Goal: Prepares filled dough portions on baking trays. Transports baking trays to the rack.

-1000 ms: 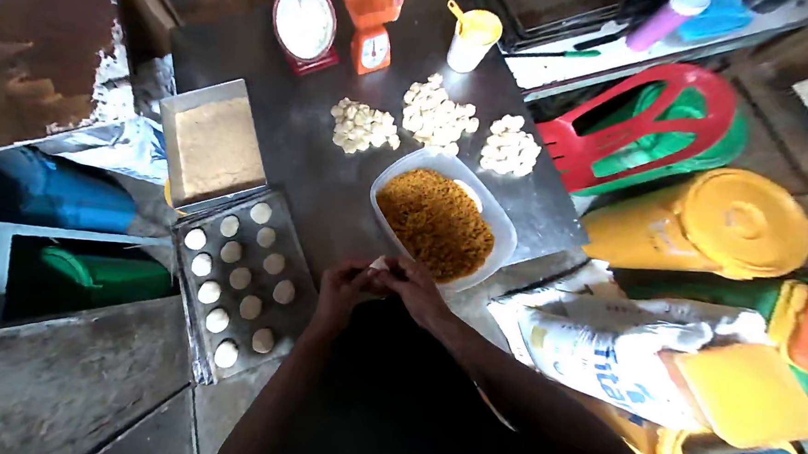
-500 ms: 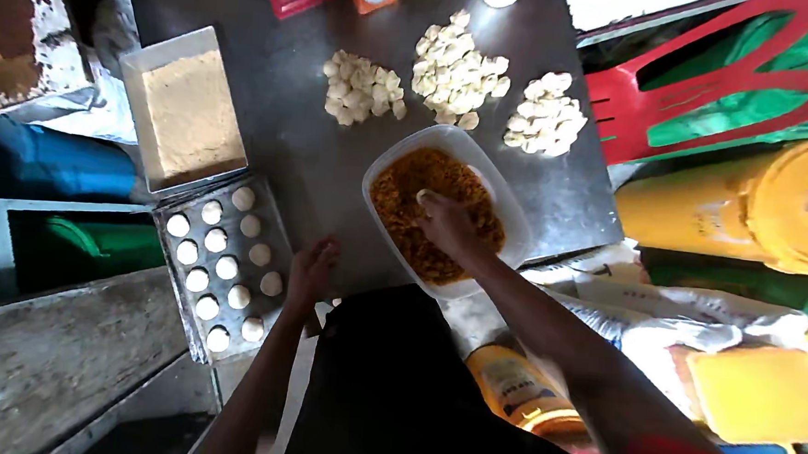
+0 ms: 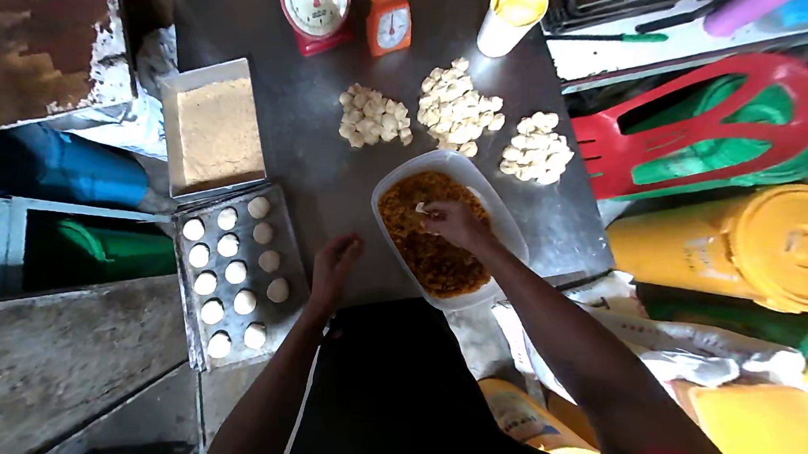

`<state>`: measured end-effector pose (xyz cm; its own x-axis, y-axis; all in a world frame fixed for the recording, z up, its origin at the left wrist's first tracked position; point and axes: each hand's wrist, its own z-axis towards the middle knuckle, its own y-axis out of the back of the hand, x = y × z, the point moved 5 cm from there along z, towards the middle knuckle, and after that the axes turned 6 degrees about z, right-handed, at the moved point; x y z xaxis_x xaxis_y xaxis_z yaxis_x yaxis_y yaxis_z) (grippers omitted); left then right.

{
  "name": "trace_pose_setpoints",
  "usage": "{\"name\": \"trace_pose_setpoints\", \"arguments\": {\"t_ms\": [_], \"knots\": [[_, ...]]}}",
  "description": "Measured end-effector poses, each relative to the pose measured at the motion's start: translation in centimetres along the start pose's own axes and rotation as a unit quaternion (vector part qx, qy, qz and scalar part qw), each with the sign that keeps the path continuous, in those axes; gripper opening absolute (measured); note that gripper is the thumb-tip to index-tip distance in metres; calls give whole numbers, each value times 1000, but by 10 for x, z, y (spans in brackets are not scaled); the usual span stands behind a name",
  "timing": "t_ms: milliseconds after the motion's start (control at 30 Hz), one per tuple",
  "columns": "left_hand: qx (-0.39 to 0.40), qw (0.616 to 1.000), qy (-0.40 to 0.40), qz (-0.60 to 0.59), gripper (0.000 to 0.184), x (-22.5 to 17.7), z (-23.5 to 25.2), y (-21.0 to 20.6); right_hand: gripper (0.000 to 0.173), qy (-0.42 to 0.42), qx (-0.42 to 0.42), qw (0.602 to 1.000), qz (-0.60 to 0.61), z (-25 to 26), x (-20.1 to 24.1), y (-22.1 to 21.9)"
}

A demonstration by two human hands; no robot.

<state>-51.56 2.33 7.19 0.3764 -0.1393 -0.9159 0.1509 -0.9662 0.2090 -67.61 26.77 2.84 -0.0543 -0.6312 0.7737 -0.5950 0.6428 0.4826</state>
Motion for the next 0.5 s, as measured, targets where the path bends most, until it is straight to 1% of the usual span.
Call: {"name": "trace_pose_setpoints", "arguments": {"t_ms": [67,133,200,267,333,367,400,500], "knots": [[5,999,-39,29,35,-19,12,-13,30,-12,7,997,77,-16,7,13],[32,998,-59,12,49,-44,27,-38,28,3,6,988,154,-32,19,21],[98,994,-32,-21,63,-61,40,-68,27,18,10,975,219,-43,26,26],[160,984,20,-75,64,-60,53,-99,22,38,12,961,275,-49,30,28],[197,968,55,-148,66,-52,67,-126,20,38,10,941,335,-50,25,30],[205,962,63,-168,63,-51,70,-134,19,32,3,935,354,-50,22,32],[204,963,61,-164,56,-52,70,-136,19,27,-11,934,356,-51,18,36],[197,979,-3,-43,39,-58,66,-130,22,37,-83,956,280,-57,9,46]]}}
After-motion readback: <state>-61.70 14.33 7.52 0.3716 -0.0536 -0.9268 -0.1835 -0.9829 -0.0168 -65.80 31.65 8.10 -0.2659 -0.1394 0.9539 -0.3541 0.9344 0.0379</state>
